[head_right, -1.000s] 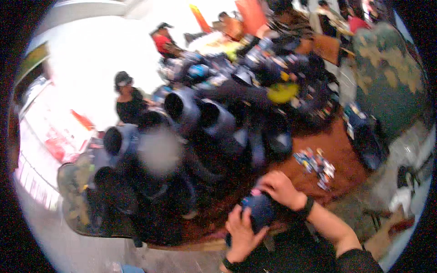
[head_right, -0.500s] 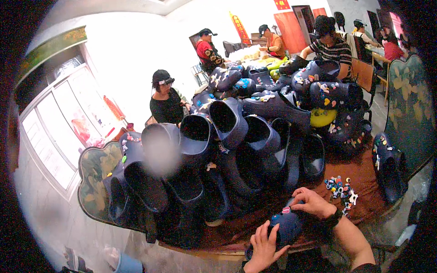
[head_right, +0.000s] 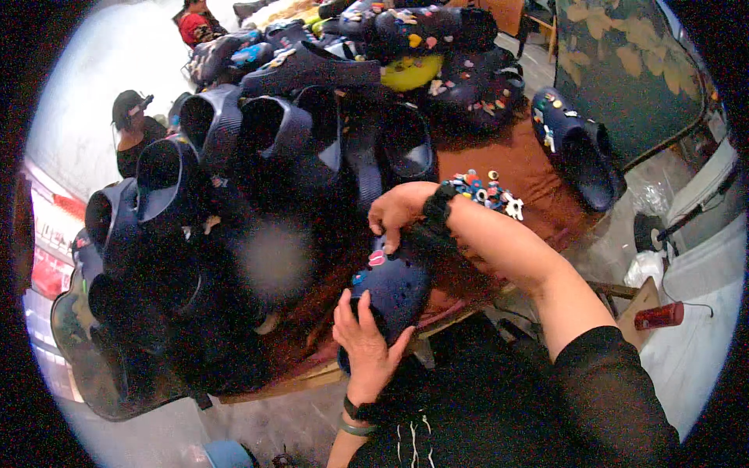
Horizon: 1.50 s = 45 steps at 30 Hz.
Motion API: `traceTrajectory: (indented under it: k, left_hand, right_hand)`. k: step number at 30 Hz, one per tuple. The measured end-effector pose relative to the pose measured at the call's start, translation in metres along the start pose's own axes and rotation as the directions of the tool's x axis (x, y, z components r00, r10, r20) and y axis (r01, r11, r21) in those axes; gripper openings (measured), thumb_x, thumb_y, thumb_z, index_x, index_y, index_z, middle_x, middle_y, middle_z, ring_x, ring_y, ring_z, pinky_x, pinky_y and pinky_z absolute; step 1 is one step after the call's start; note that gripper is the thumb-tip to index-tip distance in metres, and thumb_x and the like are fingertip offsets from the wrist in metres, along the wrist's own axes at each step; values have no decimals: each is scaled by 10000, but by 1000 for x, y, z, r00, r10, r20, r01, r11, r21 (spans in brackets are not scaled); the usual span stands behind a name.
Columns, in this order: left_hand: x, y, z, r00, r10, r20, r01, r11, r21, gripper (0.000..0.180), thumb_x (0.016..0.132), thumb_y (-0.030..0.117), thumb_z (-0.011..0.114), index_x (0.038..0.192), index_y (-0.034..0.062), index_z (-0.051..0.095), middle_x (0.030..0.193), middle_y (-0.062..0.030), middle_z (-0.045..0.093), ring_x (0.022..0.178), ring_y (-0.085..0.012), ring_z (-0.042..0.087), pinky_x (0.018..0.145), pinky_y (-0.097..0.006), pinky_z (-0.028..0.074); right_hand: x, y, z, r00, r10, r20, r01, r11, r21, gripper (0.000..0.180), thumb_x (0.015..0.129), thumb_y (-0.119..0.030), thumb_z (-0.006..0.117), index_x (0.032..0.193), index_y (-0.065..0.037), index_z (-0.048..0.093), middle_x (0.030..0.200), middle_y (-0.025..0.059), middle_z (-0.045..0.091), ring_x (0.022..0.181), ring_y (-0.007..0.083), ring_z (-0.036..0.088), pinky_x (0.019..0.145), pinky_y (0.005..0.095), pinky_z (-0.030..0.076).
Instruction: Decorating rubber clogs with various charms.
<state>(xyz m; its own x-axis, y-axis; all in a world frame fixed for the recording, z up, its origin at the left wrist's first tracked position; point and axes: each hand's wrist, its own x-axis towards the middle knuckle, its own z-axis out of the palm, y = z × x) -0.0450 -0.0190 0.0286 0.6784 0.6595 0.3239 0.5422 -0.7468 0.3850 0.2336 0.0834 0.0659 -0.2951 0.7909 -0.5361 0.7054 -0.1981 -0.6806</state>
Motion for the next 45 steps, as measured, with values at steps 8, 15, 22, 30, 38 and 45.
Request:
traceTrajectory:
  k: [8, 15, 22, 30, 38, 45]
  left_hand:
    - [-6, 6, 2, 1000, 2, 10, -2, 1000, -4, 919, 758, 351, 806, 1459, 65, 286, 1489, -252, 247, 1332, -432, 293, 1018, -551, 276]
    - [-5, 5, 1, 1000, -6, 14, 6, 1000, -14, 945, 750, 359, 810, 1463, 55, 269, 1495, -253, 241, 1339, -446, 288, 1039, -565, 262]
    - [-4, 3, 2, 1000, 26, -10, -26, 999, -37, 941, 750, 322, 814, 1469, 68, 262, 1492, -259, 240, 1333, -441, 296, 1015, -562, 279]
    - [-3, 3, 4, 1000, 25, 0, -25, 1000, -15, 960, 751, 334, 814, 1475, 67, 244, 1498, -256, 235, 1320, -443, 303, 1020, -559, 277]
    - [-1, 5, 2, 1000, 22, 13, -21, 999, -36, 953, 751, 337, 815, 1472, 66, 254, 1502, -251, 228, 1324, -447, 292, 1035, -572, 261]
    - [-7, 5, 5, 999, -23, 41, 24, 999, -28, 984, 732, 348, 829, 1474, 68, 246, 1519, -244, 197, 1364, -457, 250, 1070, -589, 238]
  right_hand:
    - [-10, -9, 13, 999, 6, -40, -6, 1000, 5, 427, 638, -190, 848, 973, -39, 630, 738, 62, 627, 667, 195, 598, 560, 360, 444]
    - [-48, 17, 54, 860, -292, -419, 313, 950, -19, 177, 795, -122, 739, 932, -24, 683, 1000, 152, 675, 963, 213, 629, 857, 332, 500]
    - [-44, 45, 67, 891, -171, -421, 336, 871, 358, 214, 774, -103, 780, 918, -16, 648, 1204, 93, 605, 1068, 179, 558, 923, 308, 448]
    - [-26, 32, 38, 973, 172, -151, -101, 914, 393, 585, 644, -187, 859, 1118, -7, 567, 913, 63, 620, 840, 164, 560, 734, 318, 462]
    - [-29, 14, 49, 917, 190, -350, -131, 974, 185, 537, 656, -125, 804, 1118, 56, 598, 998, 153, 687, 921, 244, 658, 748, 355, 537]
    - [-43, 38, 125, 560, -27, -828, 252, 958, 139, 530, 815, -361, 702, 1181, 9, 600, 1100, 244, 660, 1009, 410, 633, 896, 448, 493]
